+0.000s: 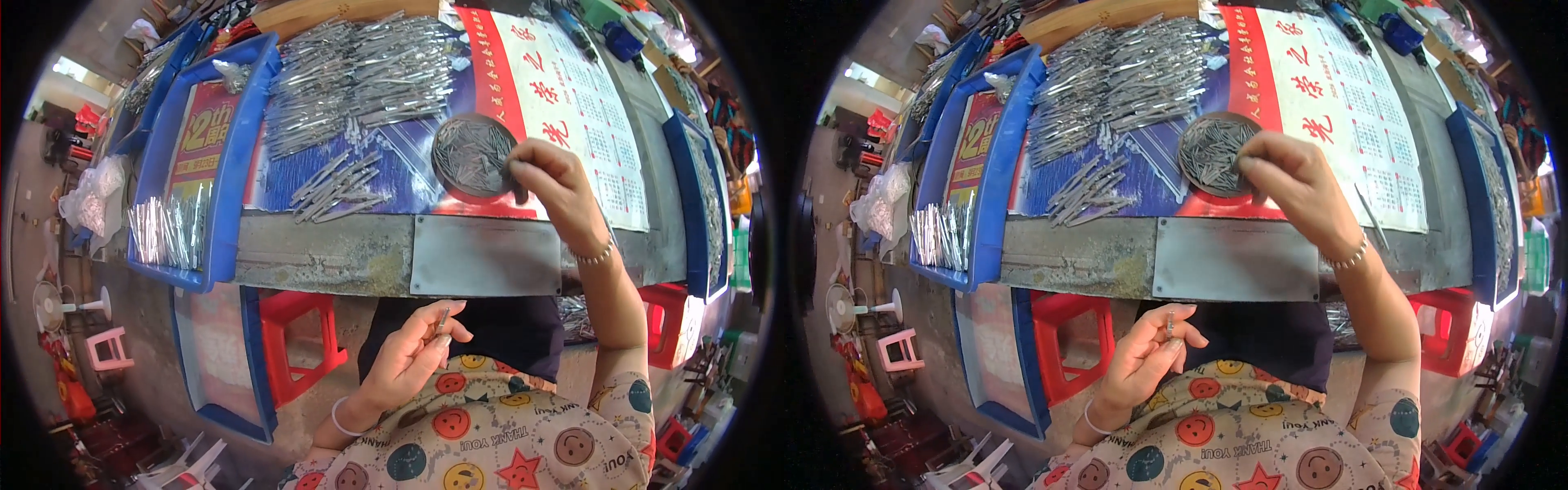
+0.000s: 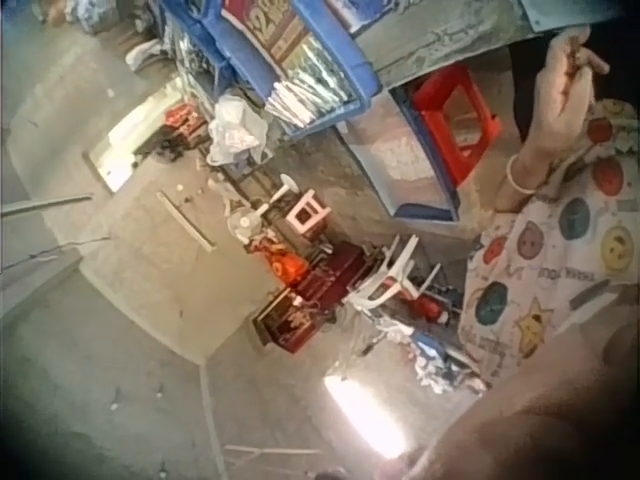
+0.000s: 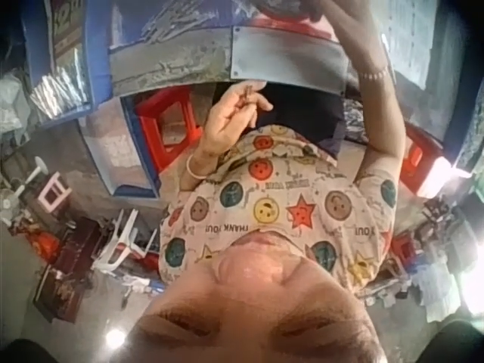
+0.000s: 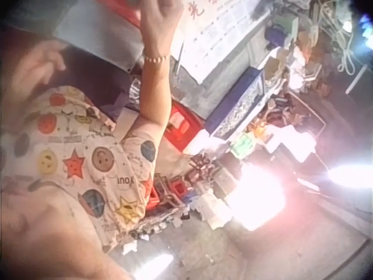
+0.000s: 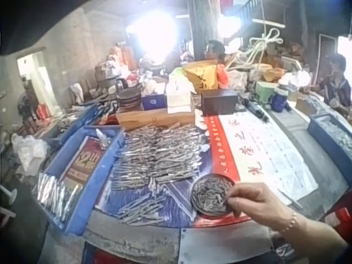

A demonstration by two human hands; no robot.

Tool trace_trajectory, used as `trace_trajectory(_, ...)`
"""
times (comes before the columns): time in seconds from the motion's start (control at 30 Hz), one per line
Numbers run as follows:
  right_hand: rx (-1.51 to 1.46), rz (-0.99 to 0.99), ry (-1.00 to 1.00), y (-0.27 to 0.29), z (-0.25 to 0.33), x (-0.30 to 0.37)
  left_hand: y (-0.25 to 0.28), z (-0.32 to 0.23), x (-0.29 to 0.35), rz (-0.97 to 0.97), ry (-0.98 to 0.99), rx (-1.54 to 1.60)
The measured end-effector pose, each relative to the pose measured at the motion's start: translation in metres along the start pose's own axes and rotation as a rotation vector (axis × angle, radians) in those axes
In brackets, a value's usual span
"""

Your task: Assembling small metal hardware components by attaching rings to metal rods using pliers.

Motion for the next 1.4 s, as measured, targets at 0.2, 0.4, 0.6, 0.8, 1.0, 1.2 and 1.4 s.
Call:
trace_trajectory(0.2, -0.529, 0.2, -0.221, -0.04, -0.018, 0.08, -0.011, 0.015, -0.006, 0.043, 0.118, 0.02)
trace_trajectory(0.4, -0.702, 0.189, -0.353, -0.061, -0.041, 0.12, -0.014, 0.02, -0.007, 0.104, 0.131, -0.056)
trace_trajectory(0.6, -0.648, 0.191, -0.304, -0.06, -0.031, 0.128, -0.01, 0.025, -0.006, -0.068, 0.128, 0.056)
trace_trajectory(0.8, -0.658, 0.284, -0.335, -0.065, -0.025, 0.132, -0.01, 0.028, -0.004, -0.006, 0.12, -0.053)
trace_trajectory(1.0, -0.589, 0.27, -0.279, -0.067, -0.029, 0.133, -0.006, 0.025, -0.005, -0.04, 0.104, -0.052)
trace_trajectory(1.2, -0.672, 0.312, -0.314, -0.073, -0.031, 0.131, -0.004, 0.022, -0.006, -0.026, 0.073, -0.11)
trace_trajectory(1.4, -0.63, 0.307, -0.346, -0.076, -0.033, 0.13, -0.004, 0.021, -0.008, -0.013, 0.034, -0.181)
Point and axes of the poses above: each hand's wrist, its own x-axis away from the middle knuckle, its own y-axis out of the back of the hand, z = x × y, the point moved 7 cm from there along -x, towards the middle knuckle, and after that the axes turned 11 degrees about x, right-handed, at the moved point
